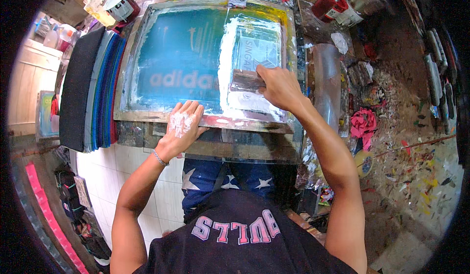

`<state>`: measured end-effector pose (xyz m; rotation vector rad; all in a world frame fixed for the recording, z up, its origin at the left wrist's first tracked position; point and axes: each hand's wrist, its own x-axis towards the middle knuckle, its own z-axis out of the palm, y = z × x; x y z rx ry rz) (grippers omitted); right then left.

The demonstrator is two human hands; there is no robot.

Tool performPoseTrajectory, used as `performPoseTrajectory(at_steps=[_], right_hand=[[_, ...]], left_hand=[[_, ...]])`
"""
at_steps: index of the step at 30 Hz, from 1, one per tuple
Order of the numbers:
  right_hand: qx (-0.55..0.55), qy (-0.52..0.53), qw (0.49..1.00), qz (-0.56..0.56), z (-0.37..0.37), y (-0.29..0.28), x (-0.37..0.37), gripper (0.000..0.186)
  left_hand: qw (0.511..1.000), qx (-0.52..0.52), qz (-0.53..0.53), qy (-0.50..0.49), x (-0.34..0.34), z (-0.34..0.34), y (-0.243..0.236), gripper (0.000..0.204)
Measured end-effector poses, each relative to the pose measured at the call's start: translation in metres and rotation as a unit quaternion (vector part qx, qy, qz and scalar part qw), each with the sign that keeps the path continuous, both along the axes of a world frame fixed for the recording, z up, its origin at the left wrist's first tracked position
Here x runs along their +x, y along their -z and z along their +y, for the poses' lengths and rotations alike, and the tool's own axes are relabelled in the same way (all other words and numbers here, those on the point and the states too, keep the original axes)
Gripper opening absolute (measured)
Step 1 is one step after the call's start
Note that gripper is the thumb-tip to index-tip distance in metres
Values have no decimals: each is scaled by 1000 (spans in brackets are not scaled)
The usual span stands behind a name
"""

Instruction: The person performs screen printing on a black handbag using a squeegee and white ink. They repeatedly pull ink across the screen, lift the screen to reveal the printed logo, and wipe the squeegee with a pink cloth between passes.

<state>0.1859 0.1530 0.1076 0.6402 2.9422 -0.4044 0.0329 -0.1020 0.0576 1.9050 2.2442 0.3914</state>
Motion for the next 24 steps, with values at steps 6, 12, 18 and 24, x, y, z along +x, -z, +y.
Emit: performPoseTrajectory(at_steps=[6,12,18,24], right_hand=[[9,10,999,29,-4,-14,6,21],[-10,-25,997,66,-29,-14,29,17],[100,-19,987,128,-63,22,57,18],[232,-14,948,218,11,57,-2,14]], left_hand=[[999,17,-11,-28,3,-2,5,45],[998,59,-27,-23,2,-6,11,45],[998,21,-52,-42,5,-6,8,47],[997,38,-62,-34,4,-6,7,45]])
